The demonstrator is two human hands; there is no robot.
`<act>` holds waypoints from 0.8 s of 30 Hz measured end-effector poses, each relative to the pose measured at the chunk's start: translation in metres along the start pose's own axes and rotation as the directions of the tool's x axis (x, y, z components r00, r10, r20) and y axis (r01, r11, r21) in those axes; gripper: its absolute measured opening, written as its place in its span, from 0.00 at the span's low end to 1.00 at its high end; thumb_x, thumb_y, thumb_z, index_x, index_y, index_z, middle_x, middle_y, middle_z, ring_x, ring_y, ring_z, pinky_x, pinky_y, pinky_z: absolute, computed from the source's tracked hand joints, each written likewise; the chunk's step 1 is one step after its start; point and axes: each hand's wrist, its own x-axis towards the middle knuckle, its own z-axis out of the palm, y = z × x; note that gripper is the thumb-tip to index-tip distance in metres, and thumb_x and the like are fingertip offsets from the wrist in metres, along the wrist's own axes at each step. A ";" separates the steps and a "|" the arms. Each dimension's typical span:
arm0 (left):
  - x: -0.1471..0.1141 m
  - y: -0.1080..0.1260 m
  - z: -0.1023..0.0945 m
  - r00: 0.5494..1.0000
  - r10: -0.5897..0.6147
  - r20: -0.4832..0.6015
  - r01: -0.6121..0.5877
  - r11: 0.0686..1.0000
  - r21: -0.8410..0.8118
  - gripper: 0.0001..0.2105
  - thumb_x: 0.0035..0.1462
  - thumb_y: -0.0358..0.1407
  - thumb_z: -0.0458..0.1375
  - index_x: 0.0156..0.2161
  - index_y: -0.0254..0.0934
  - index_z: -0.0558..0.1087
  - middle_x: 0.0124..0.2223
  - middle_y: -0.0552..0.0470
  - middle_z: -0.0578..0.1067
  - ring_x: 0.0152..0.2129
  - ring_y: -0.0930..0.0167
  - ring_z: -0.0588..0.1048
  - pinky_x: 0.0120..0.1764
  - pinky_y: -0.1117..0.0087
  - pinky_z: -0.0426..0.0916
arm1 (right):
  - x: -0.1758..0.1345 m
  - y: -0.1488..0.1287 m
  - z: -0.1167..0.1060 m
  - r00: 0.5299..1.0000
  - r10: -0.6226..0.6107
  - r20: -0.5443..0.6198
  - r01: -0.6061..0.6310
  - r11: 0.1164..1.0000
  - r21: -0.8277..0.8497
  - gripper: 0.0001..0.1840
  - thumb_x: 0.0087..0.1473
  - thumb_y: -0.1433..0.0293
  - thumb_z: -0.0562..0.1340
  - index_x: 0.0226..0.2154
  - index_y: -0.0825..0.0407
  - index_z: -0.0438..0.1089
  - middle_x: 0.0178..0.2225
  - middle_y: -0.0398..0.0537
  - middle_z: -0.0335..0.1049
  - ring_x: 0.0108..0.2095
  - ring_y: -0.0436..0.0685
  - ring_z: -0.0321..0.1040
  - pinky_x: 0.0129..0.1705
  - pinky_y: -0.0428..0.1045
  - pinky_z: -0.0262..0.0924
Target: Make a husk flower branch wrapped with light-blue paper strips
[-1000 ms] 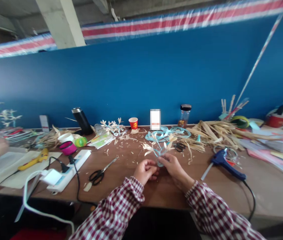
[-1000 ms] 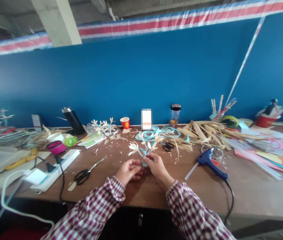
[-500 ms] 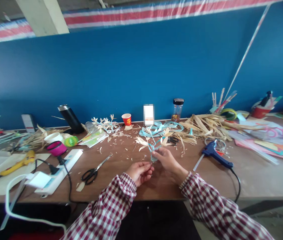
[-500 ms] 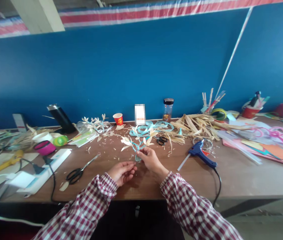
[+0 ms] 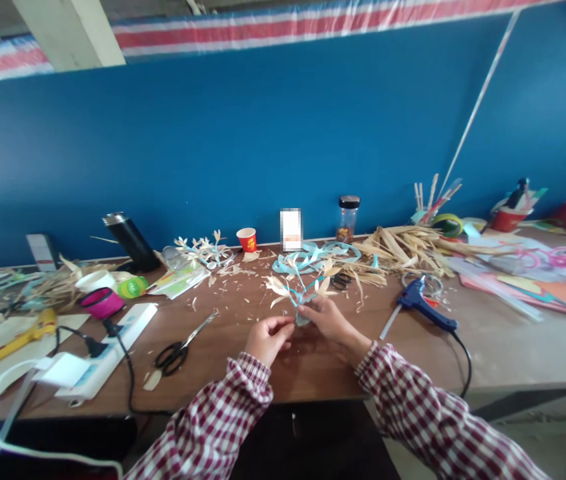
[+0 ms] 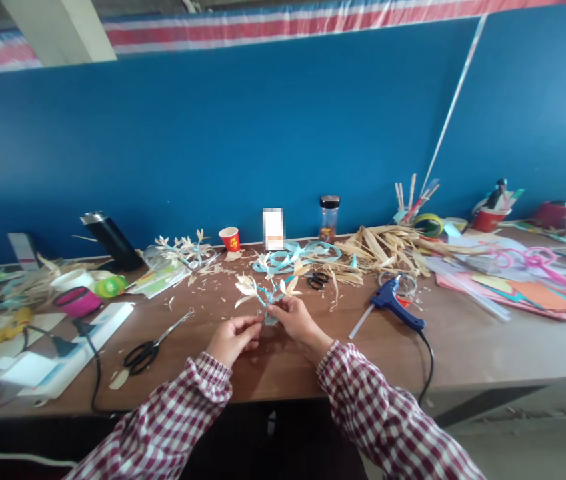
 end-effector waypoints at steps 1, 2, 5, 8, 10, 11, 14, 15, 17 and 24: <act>0.002 0.000 0.000 1.000 0.022 -0.004 -0.022 0.999 0.038 0.10 0.40 0.29 0.68 0.32 0.31 0.76 0.24 0.54 0.75 0.20 0.78 0.72 0.23 0.79 0.70 | 0.000 0.001 0.001 1.000 -0.006 0.004 0.006 1.000 -0.001 0.22 0.36 0.54 0.68 0.25 0.56 0.69 0.22 0.42 0.69 0.22 0.49 0.62 0.25 0.45 0.57; 0.004 0.000 0.000 0.999 0.037 -0.004 -0.037 0.997 0.075 0.10 0.38 0.28 0.68 0.30 0.31 0.75 0.22 0.54 0.74 0.19 0.78 0.72 0.23 0.79 0.70 | 0.000 0.001 0.002 1.000 -0.009 0.007 0.009 1.000 -0.005 0.21 0.37 0.54 0.68 0.26 0.56 0.69 0.23 0.43 0.69 0.23 0.49 0.63 0.26 0.45 0.58; 0.011 -0.002 0.000 0.997 0.081 -0.016 -0.078 0.983 0.164 0.10 0.37 0.27 0.68 0.28 0.32 0.73 0.19 0.56 0.72 0.16 0.77 0.71 0.22 0.76 0.70 | -0.001 0.004 0.002 1.000 0.001 0.023 -0.001 0.999 -0.032 0.19 0.42 0.56 0.66 0.27 0.57 0.68 0.22 0.43 0.69 0.23 0.49 0.64 0.25 0.45 0.58; 0.016 -0.007 -0.002 0.990 0.137 -0.033 -0.124 0.960 0.250 0.09 0.39 0.26 0.65 0.27 0.33 0.69 0.16 0.59 0.70 0.14 0.76 0.70 0.21 0.75 0.69 | -0.003 0.004 -0.006 0.999 -0.004 0.043 0.010 0.992 -0.124 0.17 0.43 0.62 0.66 0.32 0.57 0.68 0.25 0.45 0.70 0.24 0.50 0.66 0.26 0.46 0.60; 0.018 -0.011 -0.004 0.984 0.177 -0.034 -0.157 0.937 0.312 0.08 0.40 0.27 0.64 0.26 0.34 0.68 0.16 0.59 0.70 0.14 0.75 0.70 0.20 0.75 0.67 | -0.005 0.002 -0.014 0.995 -0.050 0.087 0.073 0.955 -0.286 0.19 0.41 0.68 0.67 0.39 0.55 0.67 0.33 0.48 0.71 0.29 0.52 0.68 0.30 0.47 0.63; 0.019 -0.012 -0.005 0.980 0.197 -0.031 -0.174 0.923 0.344 0.07 0.41 0.27 0.63 0.25 0.34 0.68 0.16 0.58 0.70 0.14 0.75 0.70 0.20 0.75 0.67 | -0.007 0.000 -0.018 0.989 -0.087 0.116 0.126 0.908 -0.399 0.21 0.41 0.71 0.67 0.41 0.55 0.66 0.37 0.49 0.71 0.31 0.52 0.69 0.32 0.47 0.63; 0.021 -0.016 -0.009 0.966 0.257 -0.013 -0.225 0.870 0.438 0.04 0.42 0.27 0.61 0.25 0.34 0.70 0.18 0.57 0.71 0.16 0.73 0.72 0.22 0.74 0.67 | -0.014 -0.006 -0.027 0.954 -0.200 0.224 0.300 0.638 -0.709 0.19 0.44 0.78 0.61 0.42 0.53 0.67 0.39 0.49 0.70 0.34 0.53 0.67 0.36 0.47 0.61; 0.021 -0.017 -0.009 0.962 0.274 -0.002 -0.241 0.850 0.468 0.03 0.42 0.27 0.61 0.25 0.34 0.70 0.19 0.56 0.72 0.17 0.73 0.72 0.23 0.74 0.67 | -0.017 -0.007 -0.028 0.941 -0.220 0.258 0.338 0.552 -0.762 0.17 0.45 0.79 0.59 0.40 0.53 0.68 0.38 0.49 0.70 0.35 0.53 0.67 0.38 0.47 0.60; 0.022 -0.019 -0.009 0.953 0.303 0.024 -0.270 0.808 0.523 0.02 0.43 0.27 0.60 0.27 0.34 0.72 0.21 0.54 0.74 0.20 0.71 0.74 0.26 0.72 0.68 | -0.021 -0.010 -0.028 0.917 -0.223 0.330 0.395 0.418 -0.818 0.14 0.49 0.79 0.56 0.38 0.52 0.70 0.36 0.48 0.70 0.37 0.54 0.66 0.39 0.47 0.59; 0.014 -0.018 -0.007 0.891 0.423 0.165 -0.397 0.550 0.735 0.07 0.50 0.31 0.56 0.34 0.35 0.77 0.31 0.48 0.78 0.26 0.68 0.75 0.32 0.68 0.68 | -0.032 -0.012 -0.028 0.859 -0.179 0.480 0.499 0.079 -0.863 0.07 0.55 0.73 0.57 0.35 0.50 0.71 0.35 0.49 0.69 0.36 0.54 0.63 0.38 0.47 0.58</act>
